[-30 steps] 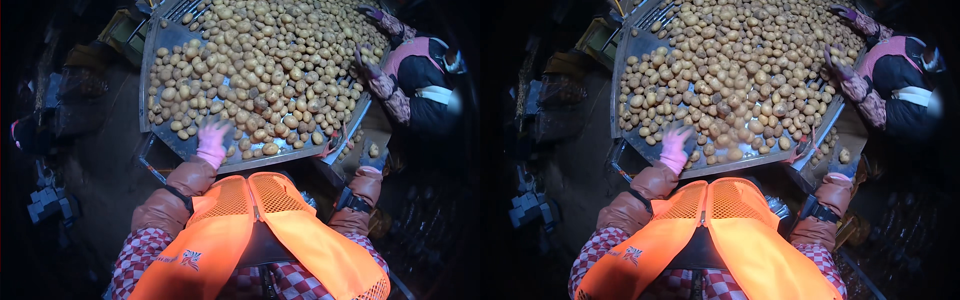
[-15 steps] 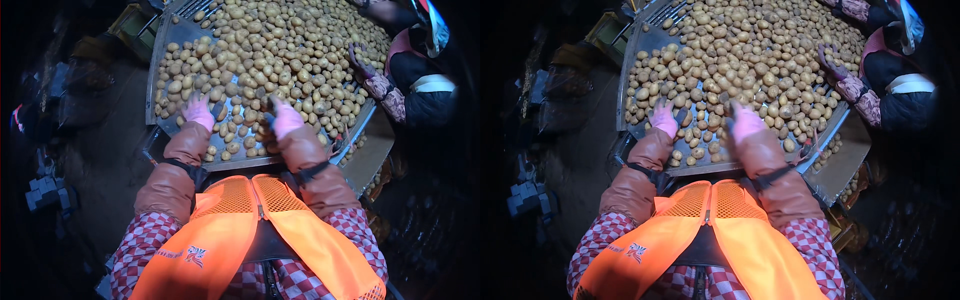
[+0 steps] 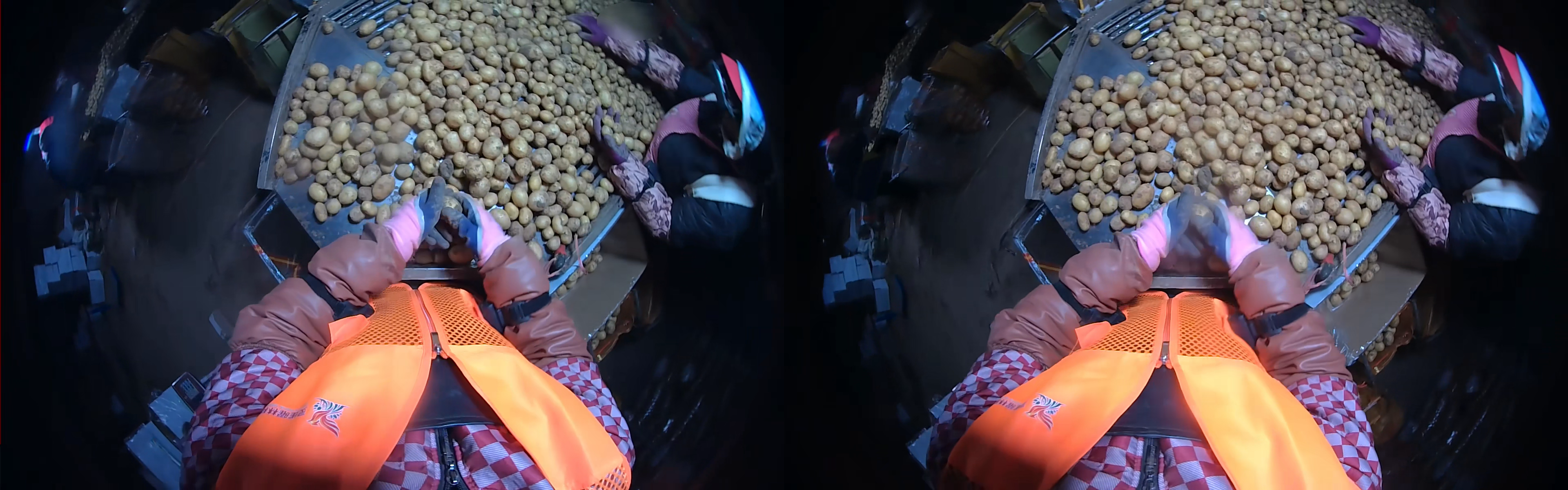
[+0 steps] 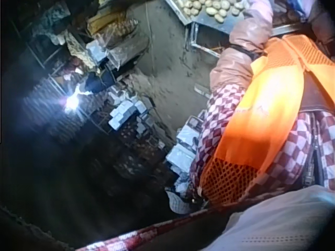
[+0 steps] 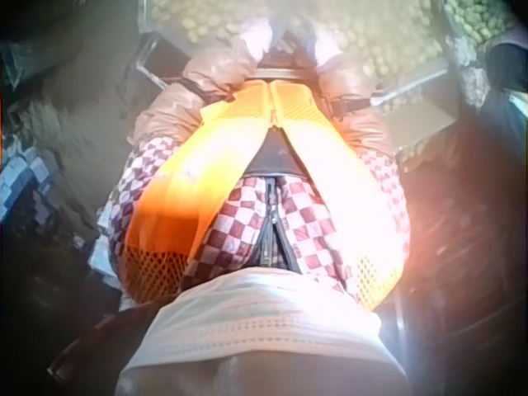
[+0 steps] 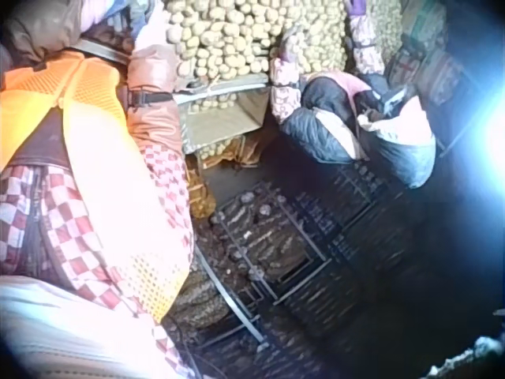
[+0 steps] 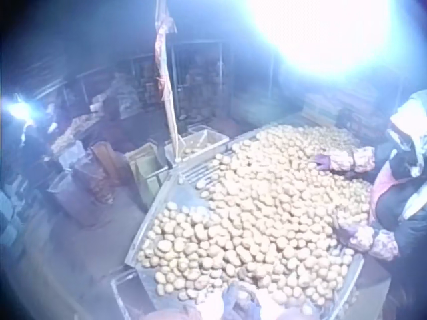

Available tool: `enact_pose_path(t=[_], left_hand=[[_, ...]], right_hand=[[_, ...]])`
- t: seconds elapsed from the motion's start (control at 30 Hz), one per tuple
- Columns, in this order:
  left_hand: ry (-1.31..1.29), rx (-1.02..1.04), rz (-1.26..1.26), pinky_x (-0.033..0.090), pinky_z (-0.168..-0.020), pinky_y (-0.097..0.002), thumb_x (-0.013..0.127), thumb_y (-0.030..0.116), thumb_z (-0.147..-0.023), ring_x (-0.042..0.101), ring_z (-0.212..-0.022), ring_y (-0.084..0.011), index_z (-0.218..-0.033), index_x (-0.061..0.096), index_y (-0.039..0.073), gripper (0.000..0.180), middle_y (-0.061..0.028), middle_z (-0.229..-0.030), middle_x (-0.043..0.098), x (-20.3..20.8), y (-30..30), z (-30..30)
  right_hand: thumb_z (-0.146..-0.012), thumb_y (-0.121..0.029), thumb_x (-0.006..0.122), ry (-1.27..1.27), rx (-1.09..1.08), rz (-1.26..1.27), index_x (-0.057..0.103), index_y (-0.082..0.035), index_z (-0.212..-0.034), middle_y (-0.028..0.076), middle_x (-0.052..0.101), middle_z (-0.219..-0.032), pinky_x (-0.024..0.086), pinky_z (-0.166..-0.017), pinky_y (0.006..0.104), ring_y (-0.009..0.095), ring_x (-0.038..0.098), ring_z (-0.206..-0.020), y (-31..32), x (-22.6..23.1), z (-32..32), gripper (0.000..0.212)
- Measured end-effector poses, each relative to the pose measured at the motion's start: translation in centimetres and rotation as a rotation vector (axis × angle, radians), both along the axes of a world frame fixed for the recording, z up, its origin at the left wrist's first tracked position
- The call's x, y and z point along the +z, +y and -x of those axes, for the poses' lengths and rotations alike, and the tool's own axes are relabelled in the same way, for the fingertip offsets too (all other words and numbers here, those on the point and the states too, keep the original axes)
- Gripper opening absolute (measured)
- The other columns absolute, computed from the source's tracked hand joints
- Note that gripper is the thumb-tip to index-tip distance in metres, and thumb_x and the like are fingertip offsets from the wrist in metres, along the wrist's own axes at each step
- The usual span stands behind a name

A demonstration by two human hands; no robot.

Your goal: Sorting potatoes on a vibrating sorting table in an agricultural processing facility.

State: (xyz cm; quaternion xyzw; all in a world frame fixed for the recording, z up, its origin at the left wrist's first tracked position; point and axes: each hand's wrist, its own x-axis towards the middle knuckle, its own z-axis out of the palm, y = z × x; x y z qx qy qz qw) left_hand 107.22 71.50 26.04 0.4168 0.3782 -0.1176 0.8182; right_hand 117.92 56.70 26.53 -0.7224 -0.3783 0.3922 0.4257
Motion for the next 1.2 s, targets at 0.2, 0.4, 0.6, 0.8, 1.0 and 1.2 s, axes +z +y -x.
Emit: enact_pose_path(t=[0.2,0.4,0.6,0.8,1.0,1.2], left_hand=[[-0.495,-0.333,-1.488,0.052,-0.069,-0.0429,0.077,0.037,-0.07,0.062,-0.074,-0.0398,-0.096,0.059,0.006,0.045,-0.0166,-0.084,0.065,-5.1,-3.1,0.7],[-0.248,0.128,-0.748,0.052,-0.064,-0.0406,0.067,0.028,-0.088,0.065,-0.075,-0.0268,-0.099,0.059,0.002,0.029,-0.0108,-0.088,0.068,-0.8,-4.9,0.3],[-0.2,-0.069,-0.223,0.053,-0.073,-0.0366,0.074,0.024,-0.08,0.064,-0.077,-0.028,-0.11,0.051,0.003,0.044,-0.0141,-0.098,0.066,3.8,-2.7,1.1],[-0.458,-0.194,-1.091,0.052,-0.075,-0.0358,0.081,0.029,-0.069,0.065,-0.087,-0.0295,-0.12,0.05,-0.001,0.067,-0.0134,-0.092,0.065,1.9,-2.3,0.8],[-0.614,0.146,-0.611,0.051,-0.071,-0.0312,0.075,0.012,-0.084,0.062,-0.081,-0.0123,-0.109,0.064,0.002,0.029,0.0003,-0.092,0.068,-0.2,-2.6,1.6],[-0.42,0.227,0.403,0.058,-0.071,-0.0314,0.07,0.029,-0.094,0.068,-0.076,-0.0157,-0.113,0.064,0.005,0.031,-0.0082,-0.095,0.07,3.1,2.2,2.4]], right_hand=[[-0.078,-0.014,0.077,-0.288,-0.005,-0.213,0.062,-0.006,-0.109,0.01,0.062,-0.089,0.049,-0.07,0.0351,0.024,0.062,-0.082,1.3,2.2,2.5,0.035],[-0.102,-0.038,0.051,1.405,-0.77,-0.276,0.064,-0.005,-0.118,0.013,0.068,-0.112,0.054,-0.084,0.0367,0.028,0.066,-0.097,2.0,-2.0,2.8,0.039],[-0.101,-0.029,0.051,0.265,-0.304,0.064,0.064,-0.005,-0.12,0.014,0.07,-0.108,0.056,-0.081,0.0389,0.028,0.068,-0.093,1.6,-0.7,1.1,0.033],[-0.087,-0.013,0.068,0.431,-0.373,-0.253,0.064,-0.004,-0.101,0.012,0.069,-0.096,0.053,-0.074,0.0318,0.022,0.067,-0.085,3.4,-0.4,2.4,0.017],[-0.102,-0.041,0.051,0.59,0.042,-0.022,0.061,-0.008,-0.122,0.009,0.07,-0.098,0.055,-0.062,0.031,0.018,0.068,-0.079,4.0,1.0,0.8,0.04],[-0.103,-0.046,0.048,1.207,-0.026,-0.054,0.062,-0.008,-0.121,0.009,0.07,-0.101,0.057,-0.066,0.0311,0.019,0.068,-0.082,3.9,-0.2,0.5,0.044]])
